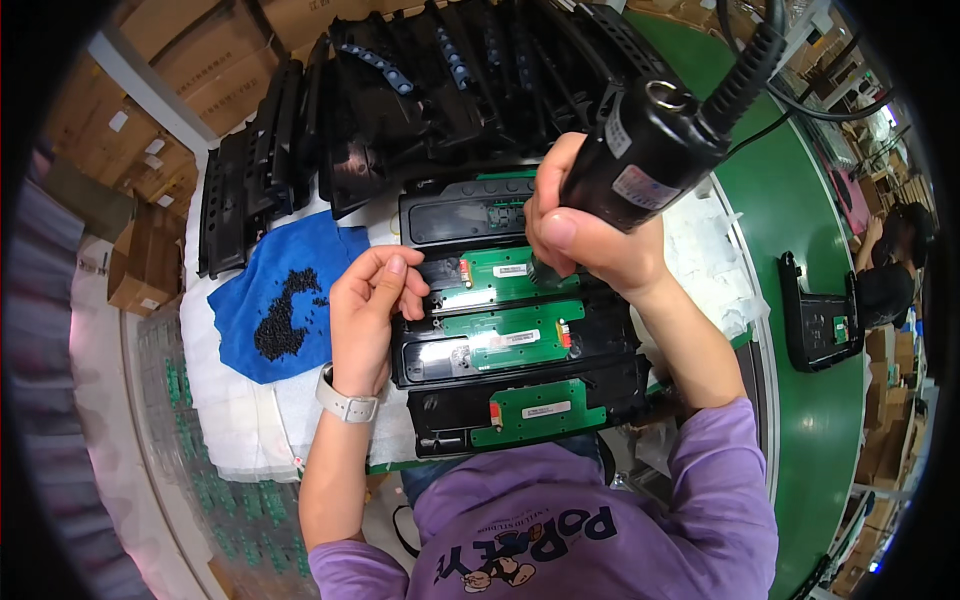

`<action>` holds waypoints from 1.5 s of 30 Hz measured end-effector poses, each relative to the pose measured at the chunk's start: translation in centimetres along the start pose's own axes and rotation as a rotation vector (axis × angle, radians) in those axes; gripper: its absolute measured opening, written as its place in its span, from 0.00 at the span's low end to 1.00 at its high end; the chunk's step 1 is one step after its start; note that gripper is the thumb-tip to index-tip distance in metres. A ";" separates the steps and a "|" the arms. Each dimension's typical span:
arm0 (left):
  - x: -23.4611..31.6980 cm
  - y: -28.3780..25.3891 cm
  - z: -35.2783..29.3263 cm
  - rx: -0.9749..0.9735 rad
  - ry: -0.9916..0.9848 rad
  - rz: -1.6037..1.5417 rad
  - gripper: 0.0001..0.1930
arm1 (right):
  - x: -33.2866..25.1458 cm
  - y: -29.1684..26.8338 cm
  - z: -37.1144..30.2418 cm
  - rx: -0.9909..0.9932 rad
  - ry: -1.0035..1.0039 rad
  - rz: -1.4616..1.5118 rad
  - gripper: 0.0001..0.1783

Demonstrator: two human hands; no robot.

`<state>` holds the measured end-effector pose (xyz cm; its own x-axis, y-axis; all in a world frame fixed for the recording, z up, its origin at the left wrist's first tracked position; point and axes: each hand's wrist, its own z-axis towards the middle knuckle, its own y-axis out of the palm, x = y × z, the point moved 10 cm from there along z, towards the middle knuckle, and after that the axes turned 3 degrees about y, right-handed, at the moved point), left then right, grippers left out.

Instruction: The worker is attaching small green circuit boards to black toner cartridges and securing them using an electric screwdriver.

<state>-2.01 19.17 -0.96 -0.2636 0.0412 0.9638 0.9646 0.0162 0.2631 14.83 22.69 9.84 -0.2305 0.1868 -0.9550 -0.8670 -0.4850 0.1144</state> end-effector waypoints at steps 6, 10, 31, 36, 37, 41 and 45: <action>0.1 0.0 -0.1 -0.003 -0.016 -0.061 0.07 | -0.9 0.9 -0.2 -0.018 -0.083 0.003 0.15; 0.1 -0.3 -0.2 0.018 0.029 -0.027 0.08 | -1.5 1.0 -0.7 -0.009 -0.111 -0.081 0.12; 0.0 5.0 -2.4 -0.281 -0.121 0.051 0.07 | -3.6 -1.7 -2.3 0.026 -0.343 0.639 0.17; 0.0 5.2 -2.6 -0.289 -0.087 0.040 0.07 | -3.0 -1.5 -2.4 0.097 -0.269 0.646 0.16; 0.2 5.2 -2.6 -0.287 -0.067 0.062 0.07 | -2.6 -1.7 -2.5 0.136 -0.253 0.656 0.16; 1.0 5.2 -2.7 -0.273 -0.039 0.097 0.06 | -2.0 -2.7 -2.7 0.259 -0.235 0.719 0.16; 1.1 5.1 -2.7 -0.252 -0.055 0.069 0.06 | -2.2 -3.3 -2.6 0.273 -0.243 0.729 0.17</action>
<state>2.64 16.63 1.52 -0.1904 0.0875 0.9778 0.9492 -0.2378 0.2061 19.38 21.67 10.86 -0.8408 0.0999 -0.5321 -0.5318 -0.3371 0.7769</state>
